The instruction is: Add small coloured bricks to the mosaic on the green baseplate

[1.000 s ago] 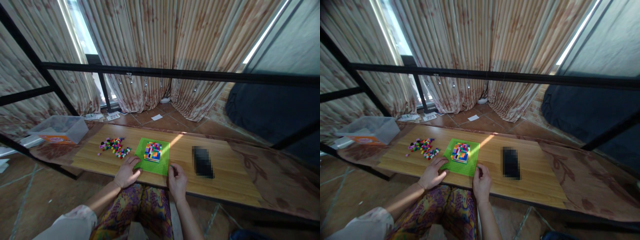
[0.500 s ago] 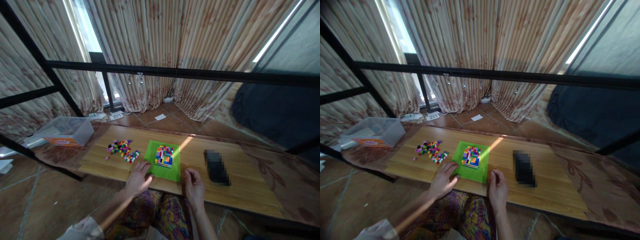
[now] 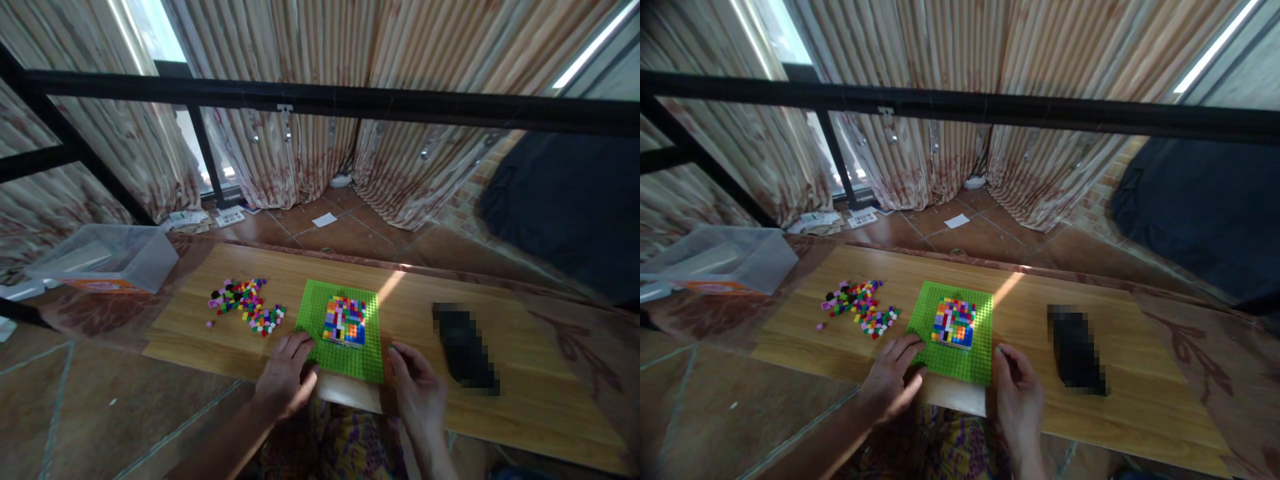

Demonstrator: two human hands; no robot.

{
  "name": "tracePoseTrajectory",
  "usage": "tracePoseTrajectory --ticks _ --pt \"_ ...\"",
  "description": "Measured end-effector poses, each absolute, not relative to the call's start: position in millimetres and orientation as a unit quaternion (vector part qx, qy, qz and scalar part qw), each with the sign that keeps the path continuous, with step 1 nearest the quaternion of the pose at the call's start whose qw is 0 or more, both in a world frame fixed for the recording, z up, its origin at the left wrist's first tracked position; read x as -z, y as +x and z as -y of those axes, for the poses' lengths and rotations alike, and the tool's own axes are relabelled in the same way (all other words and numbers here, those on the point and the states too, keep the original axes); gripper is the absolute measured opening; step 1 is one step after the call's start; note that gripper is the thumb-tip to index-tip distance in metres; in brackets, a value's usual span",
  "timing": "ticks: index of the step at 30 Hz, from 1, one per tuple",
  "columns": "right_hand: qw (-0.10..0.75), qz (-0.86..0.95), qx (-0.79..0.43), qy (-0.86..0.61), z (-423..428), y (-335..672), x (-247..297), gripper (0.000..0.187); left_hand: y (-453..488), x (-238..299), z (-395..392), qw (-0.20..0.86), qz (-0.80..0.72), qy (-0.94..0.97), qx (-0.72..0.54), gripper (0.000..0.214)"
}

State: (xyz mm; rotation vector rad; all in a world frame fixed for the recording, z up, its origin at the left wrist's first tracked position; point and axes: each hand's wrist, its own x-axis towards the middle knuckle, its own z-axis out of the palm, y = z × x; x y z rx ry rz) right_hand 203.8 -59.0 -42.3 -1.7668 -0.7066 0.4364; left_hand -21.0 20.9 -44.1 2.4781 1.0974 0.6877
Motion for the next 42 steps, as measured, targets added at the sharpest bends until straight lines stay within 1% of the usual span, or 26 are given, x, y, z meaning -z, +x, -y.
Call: tracePoseTrajectory --ticks 2,5,8,12,15,21,27,33,42 --pt "0.554 0.369 -0.153 -0.73 46.5 195.3 25.4 0.027 -20.5 44.7 -20.6 0.174 -0.382 0.874 -0.245 0.036" --pt "0.498 0.499 -0.09 -0.704 21.8 182.2 4.6 0.021 -19.5 44.2 -19.4 0.179 -0.387 0.87 -0.247 0.037" --pt "0.449 0.584 -0.012 -0.676 -0.3 173.4 0.2 0.019 -19.2 40.7 -17.9 0.194 -0.39 0.868 -0.237 0.037" --pt "0.379 0.637 0.074 -0.667 -14.8 167.5 9.6 0.019 -19.6 36.8 -16.4 0.21 -0.388 0.87 -0.221 0.038" --pt "0.363 0.637 0.114 -0.67 -17.8 164.9 15.4 0.017 -19.6 36.9 -15.5 0.21 -0.393 0.867 -0.224 0.038" --pt "0.37 0.633 0.11 -0.671 -18.6 165.2 18.0 0.015 -19.1 37.1 -15.0 0.206 -0.39 0.868 -0.228 0.036" --pt "0.379 0.643 0.095 -0.659 -9.0 169.8 15.4 0.02 -18.9 35.6 -15.4 0.205 -0.39 0.868 -0.229 0.036" --pt "0.349 0.648 0.138 -0.663 -1.0 166.8 16.9 0.017 -18.5 34.7 -15.6 0.203 -0.392 0.868 -0.228 0.035" --pt "0.348 0.655 0.128 -0.659 -6.1 161.3 16.2 0.018 -18.5 34.1 -15.9 0.201 -0.391 0.869 -0.228 0.036"
